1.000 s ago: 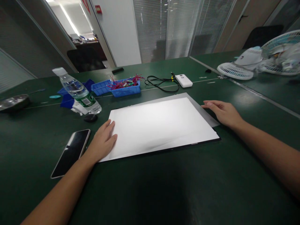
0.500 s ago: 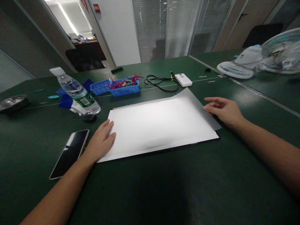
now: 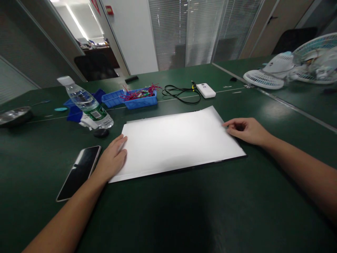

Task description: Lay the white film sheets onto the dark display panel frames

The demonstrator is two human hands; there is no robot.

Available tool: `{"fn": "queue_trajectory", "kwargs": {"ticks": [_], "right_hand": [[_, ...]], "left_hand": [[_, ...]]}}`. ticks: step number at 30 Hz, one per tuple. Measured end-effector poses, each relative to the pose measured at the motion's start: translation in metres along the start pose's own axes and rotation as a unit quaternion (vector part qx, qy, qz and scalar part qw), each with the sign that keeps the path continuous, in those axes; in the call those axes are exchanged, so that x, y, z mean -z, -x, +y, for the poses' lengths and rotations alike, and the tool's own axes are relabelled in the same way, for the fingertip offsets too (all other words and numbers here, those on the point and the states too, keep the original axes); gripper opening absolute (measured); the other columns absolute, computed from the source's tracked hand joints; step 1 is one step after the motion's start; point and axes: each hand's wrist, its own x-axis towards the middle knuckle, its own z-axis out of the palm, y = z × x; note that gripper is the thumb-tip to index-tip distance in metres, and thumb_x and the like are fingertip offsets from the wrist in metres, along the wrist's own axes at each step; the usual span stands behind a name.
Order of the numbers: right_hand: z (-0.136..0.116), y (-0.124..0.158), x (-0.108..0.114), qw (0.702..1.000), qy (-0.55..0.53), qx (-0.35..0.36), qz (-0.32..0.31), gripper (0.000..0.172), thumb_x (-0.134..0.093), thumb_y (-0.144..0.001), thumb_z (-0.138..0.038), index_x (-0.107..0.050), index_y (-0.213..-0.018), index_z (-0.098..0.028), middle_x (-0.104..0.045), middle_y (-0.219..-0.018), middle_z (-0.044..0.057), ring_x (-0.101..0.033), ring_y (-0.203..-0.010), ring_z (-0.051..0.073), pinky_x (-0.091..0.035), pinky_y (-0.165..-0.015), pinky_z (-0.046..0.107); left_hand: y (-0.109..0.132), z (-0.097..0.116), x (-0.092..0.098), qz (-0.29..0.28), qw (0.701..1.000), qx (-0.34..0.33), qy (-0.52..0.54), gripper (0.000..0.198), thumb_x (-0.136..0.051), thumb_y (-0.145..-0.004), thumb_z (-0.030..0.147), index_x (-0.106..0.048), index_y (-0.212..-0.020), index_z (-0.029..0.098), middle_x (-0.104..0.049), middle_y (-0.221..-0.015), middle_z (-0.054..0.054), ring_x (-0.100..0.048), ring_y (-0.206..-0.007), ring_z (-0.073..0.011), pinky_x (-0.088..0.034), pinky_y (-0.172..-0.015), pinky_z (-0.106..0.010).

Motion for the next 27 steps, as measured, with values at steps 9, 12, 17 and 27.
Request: {"fn": "queue_trajectory", "kwargs": {"ticks": [9,12,17,27], "right_hand": [[-0.007,0.003,0.0,0.999,0.031,0.013,-0.015,0.061,-0.076,-0.083,-0.077,-0.084,-0.114,-0.025,-0.067,-0.076,0.003,-0.058,-0.068,0.018,-0.047,-0.063,0.035],[-0.008,0.004,0.0,0.999,0.035,0.015,-0.021,0.061,-0.076,-0.084,-0.077,-0.085,-0.113,-0.025,-0.067,-0.076,0.003,-0.058,-0.067,0.018,-0.048,-0.064,0.036],[-0.004,0.004,0.002,0.998,0.041,0.029,-0.034,0.059,-0.076,-0.084,-0.075,-0.085,-0.115,-0.025,-0.067,-0.079,0.003,-0.059,-0.07,0.018,-0.048,-0.068,0.037],[-0.006,0.003,0.005,0.99,0.065,0.108,-0.065,0.041,-0.073,-0.092,-0.061,-0.086,-0.114,-0.028,-0.071,-0.093,0.006,-0.063,-0.079,0.021,-0.051,-0.072,0.039]], "left_hand": [[0.001,-0.005,-0.002,0.023,0.999,0.021,0.044,0.068,-0.057,-0.088,0.03,-0.067,-0.155,0.021,-0.054,-0.17,-0.007,-0.05,-0.158,-0.0369,-0.03,-0.138,-0.06],[0.001,-0.007,-0.003,0.021,0.998,0.025,0.062,0.073,-0.056,-0.086,0.028,-0.064,-0.157,0.018,-0.052,-0.172,-0.007,-0.047,-0.16,-0.0346,-0.027,-0.139,-0.056],[0.0,-0.006,-0.004,0.019,0.998,0.032,0.055,0.076,-0.055,-0.083,0.026,-0.064,-0.158,0.016,-0.052,-0.171,-0.008,-0.045,-0.162,-0.0355,-0.026,-0.14,-0.057],[0.002,0.007,0.004,0.042,0.998,0.033,-0.015,0.054,-0.057,-0.088,0.031,-0.074,-0.139,0.021,-0.065,-0.16,-0.007,-0.063,-0.147,-0.0379,-0.045,-0.13,-0.059]]}}
